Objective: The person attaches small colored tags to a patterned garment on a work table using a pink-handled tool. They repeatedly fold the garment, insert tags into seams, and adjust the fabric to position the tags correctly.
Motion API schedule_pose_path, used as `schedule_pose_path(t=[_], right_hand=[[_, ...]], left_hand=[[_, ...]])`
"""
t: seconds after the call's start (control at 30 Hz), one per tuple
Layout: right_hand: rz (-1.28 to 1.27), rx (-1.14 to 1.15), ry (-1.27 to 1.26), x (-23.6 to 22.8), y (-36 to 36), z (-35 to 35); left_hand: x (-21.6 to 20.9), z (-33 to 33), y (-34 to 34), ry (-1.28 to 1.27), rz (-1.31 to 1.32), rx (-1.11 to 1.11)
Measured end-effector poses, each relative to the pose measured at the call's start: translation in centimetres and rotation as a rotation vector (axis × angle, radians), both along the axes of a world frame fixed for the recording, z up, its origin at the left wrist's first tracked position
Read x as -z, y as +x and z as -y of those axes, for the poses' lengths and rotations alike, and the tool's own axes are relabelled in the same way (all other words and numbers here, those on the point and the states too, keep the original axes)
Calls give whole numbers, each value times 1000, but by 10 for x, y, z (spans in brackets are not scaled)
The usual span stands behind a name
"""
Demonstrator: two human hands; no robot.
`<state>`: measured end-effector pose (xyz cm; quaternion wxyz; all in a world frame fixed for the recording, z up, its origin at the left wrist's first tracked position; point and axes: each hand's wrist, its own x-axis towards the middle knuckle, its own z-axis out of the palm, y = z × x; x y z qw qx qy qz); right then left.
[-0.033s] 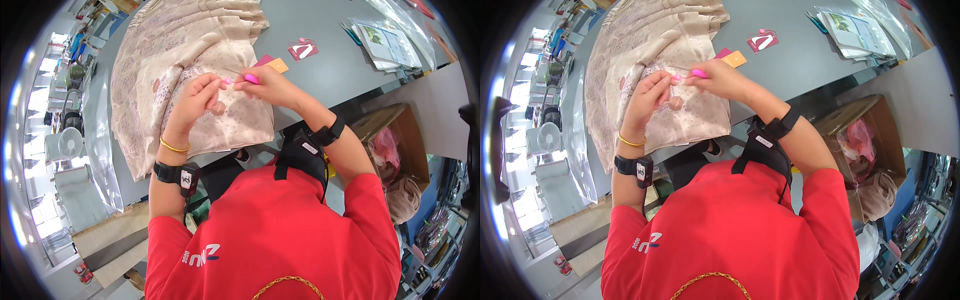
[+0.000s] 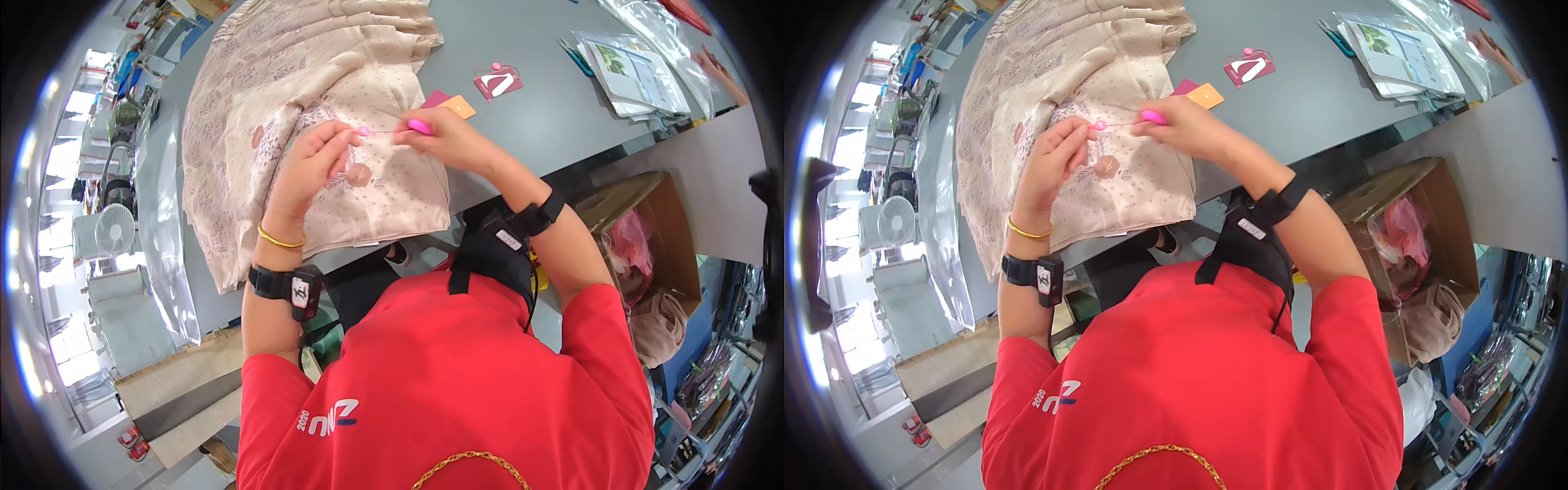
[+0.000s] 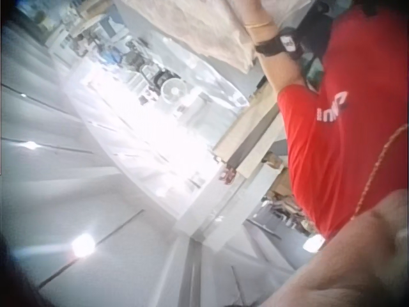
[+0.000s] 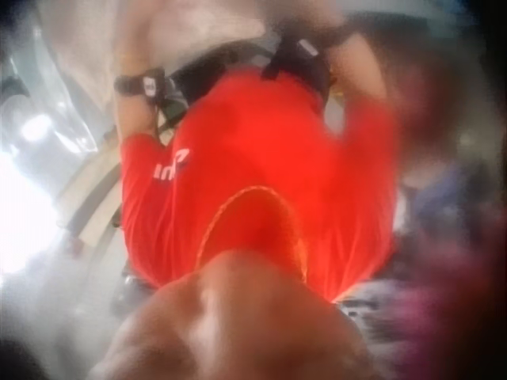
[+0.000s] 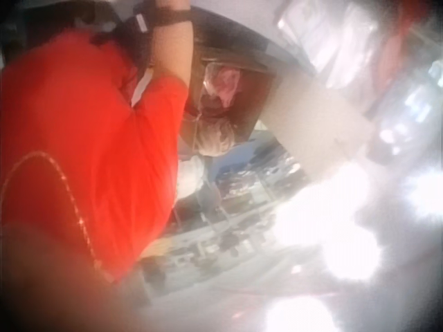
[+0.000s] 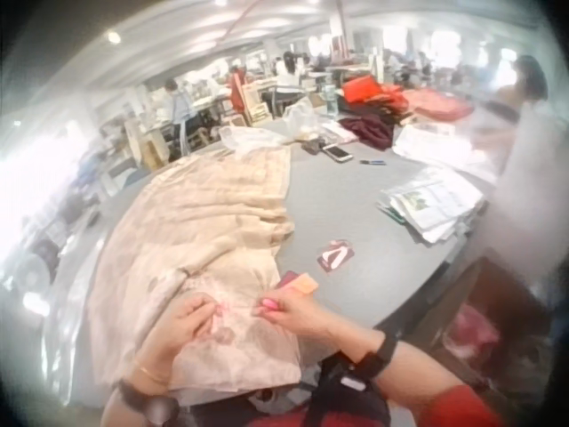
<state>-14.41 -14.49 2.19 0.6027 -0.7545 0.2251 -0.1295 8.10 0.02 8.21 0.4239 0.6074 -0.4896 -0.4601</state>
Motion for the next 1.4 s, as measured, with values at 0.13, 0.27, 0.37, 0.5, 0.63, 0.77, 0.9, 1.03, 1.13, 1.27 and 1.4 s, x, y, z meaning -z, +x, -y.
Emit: schedule_pose_path(t=[0.13,0.27,0.37,0.5,0.63,0.77,0.9,1.03,1.13,1.27,1.4], right_hand=[[14,154,-188,13,-22,13],[16,142,-472,11,-26,7],[-112,142,-633,0,-12,-16],[-296,129,-616,-9,-18,-50],[-80,-47,-738,5,-37,-86],[-43,-81,-649,19,-40,-93],[-61,-38,-455,15,-38,-88],[-124,-7,-295,3,-33,-83],[-17,20,-139,1,-24,-73],[-100,81,-80,8,-5,-54],[-143,309,-423,10,28,-36]], left_hand=[[12,-41,34,33,200,-232],[27,-70,40,-75,600,-175],[26,-80,29,-207,1121,-35],[23,-89,5,-284,1236,-91],[40,-103,-15,-504,1076,-73],[60,-118,-24,-425,791,62],[65,-122,-29,-426,834,55],[64,-118,-34,-500,904,19],[62,-119,-36,-573,955,-34],[59,-125,-39,-641,1005,44],[60,-119,-45,-561,989,39]])
